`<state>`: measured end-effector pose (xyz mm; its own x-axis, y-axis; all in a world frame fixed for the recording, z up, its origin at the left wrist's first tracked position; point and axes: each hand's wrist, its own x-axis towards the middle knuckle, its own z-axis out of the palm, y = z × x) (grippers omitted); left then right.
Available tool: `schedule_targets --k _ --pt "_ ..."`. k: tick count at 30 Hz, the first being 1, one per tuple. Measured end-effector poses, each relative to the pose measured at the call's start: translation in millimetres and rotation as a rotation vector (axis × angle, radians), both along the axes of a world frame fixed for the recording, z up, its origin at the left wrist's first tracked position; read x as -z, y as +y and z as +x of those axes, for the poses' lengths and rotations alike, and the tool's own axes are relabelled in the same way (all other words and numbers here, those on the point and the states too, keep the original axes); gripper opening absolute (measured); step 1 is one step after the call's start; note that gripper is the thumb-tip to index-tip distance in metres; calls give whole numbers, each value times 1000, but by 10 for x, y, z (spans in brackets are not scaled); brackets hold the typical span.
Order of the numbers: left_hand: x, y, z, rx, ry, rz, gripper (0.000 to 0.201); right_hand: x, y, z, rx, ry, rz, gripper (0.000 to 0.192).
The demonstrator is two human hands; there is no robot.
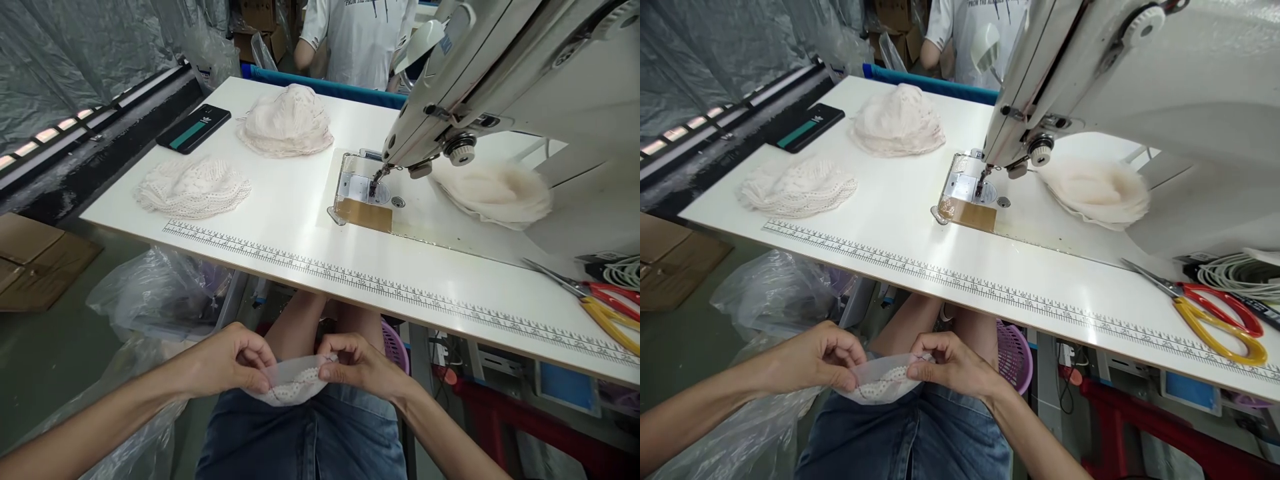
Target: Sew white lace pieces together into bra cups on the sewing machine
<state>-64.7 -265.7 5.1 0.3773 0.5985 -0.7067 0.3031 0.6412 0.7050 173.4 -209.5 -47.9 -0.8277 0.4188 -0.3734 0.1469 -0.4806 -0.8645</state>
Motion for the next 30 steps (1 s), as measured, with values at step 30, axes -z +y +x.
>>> schedule_targets --k 30 --pt "-43 69 227 169 121 165 11 -64 -64 -106 -87 -9 300 28"
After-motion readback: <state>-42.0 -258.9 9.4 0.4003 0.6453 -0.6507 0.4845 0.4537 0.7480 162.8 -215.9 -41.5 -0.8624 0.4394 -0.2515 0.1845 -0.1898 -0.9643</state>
